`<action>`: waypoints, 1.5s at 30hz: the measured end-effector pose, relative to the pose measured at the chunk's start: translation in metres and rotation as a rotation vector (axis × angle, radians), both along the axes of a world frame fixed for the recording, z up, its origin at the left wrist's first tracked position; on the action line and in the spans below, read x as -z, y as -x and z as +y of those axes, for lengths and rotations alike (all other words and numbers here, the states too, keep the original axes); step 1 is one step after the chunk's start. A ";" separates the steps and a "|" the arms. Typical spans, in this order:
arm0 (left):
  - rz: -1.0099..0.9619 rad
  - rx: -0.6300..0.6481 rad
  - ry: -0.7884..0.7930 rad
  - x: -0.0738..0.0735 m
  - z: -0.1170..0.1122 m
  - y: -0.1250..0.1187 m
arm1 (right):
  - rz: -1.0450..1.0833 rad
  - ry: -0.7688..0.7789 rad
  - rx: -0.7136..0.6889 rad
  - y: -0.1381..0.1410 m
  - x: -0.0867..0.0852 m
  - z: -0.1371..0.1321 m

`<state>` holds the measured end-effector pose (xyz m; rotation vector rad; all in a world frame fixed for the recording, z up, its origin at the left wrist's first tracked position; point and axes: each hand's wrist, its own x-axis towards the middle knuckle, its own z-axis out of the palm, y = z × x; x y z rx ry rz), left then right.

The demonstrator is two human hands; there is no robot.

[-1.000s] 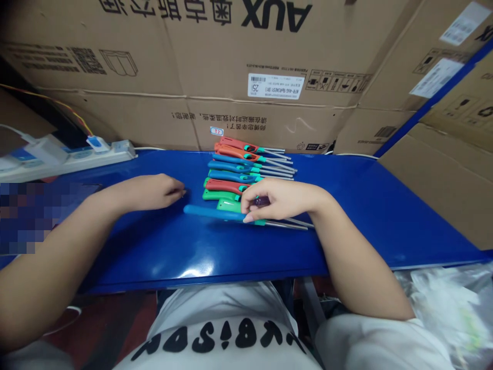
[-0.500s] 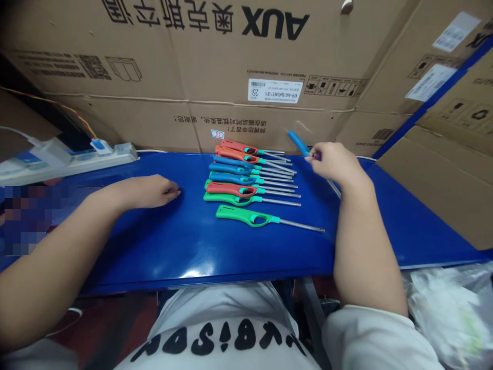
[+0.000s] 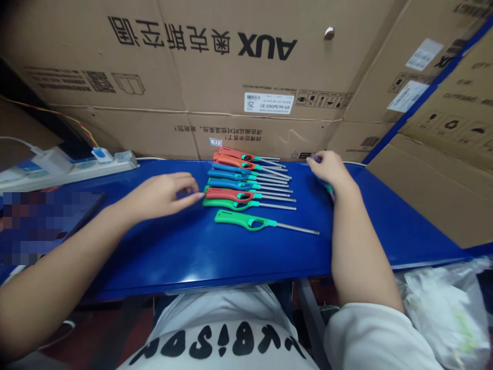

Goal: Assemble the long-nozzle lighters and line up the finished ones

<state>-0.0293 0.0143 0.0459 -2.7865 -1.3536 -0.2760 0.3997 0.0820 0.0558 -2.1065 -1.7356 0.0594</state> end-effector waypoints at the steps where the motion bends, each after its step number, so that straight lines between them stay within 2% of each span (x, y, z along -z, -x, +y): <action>1: -0.046 0.110 0.045 0.004 -0.005 -0.007 | 0.115 -0.047 -0.059 0.018 -0.006 -0.004; 3: -0.114 0.253 0.107 0.014 -0.014 -0.020 | 0.367 -0.093 -0.222 0.057 -0.019 -0.014; 5: -0.160 0.274 0.134 0.027 -0.019 -0.030 | 0.451 -0.143 -0.452 0.095 -0.031 -0.027; 7: -0.218 0.282 0.174 0.037 -0.020 -0.037 | 0.356 -0.126 -0.681 0.129 -0.042 -0.041; 10: -0.310 0.249 0.224 0.045 -0.018 -0.039 | 0.218 -0.005 -0.903 0.168 -0.056 -0.062; 14: -0.361 0.189 0.305 0.041 -0.016 -0.037 | -0.025 0.013 -1.072 0.197 -0.060 -0.079; 18: -0.395 0.166 0.368 0.040 -0.016 -0.035 | -0.131 -0.008 -1.146 0.205 -0.049 -0.081; 21: -0.430 0.160 0.394 0.043 -0.015 -0.035 | -0.065 -0.010 -1.168 0.205 -0.041 -0.080; 25: -0.441 0.147 0.395 0.047 -0.016 -0.036 | -0.005 -0.001 -1.189 0.205 -0.041 -0.079; 35: -0.394 0.171 0.365 0.043 -0.016 -0.034 | -0.087 0.016 -1.168 0.203 -0.041 -0.078; 41: -0.479 0.183 0.326 0.047 -0.018 -0.037 | -0.438 -0.123 -0.881 0.209 -0.043 -0.092; 45: -0.473 0.193 0.322 0.046 -0.018 -0.037 | -0.463 -0.120 -0.768 0.212 -0.042 -0.096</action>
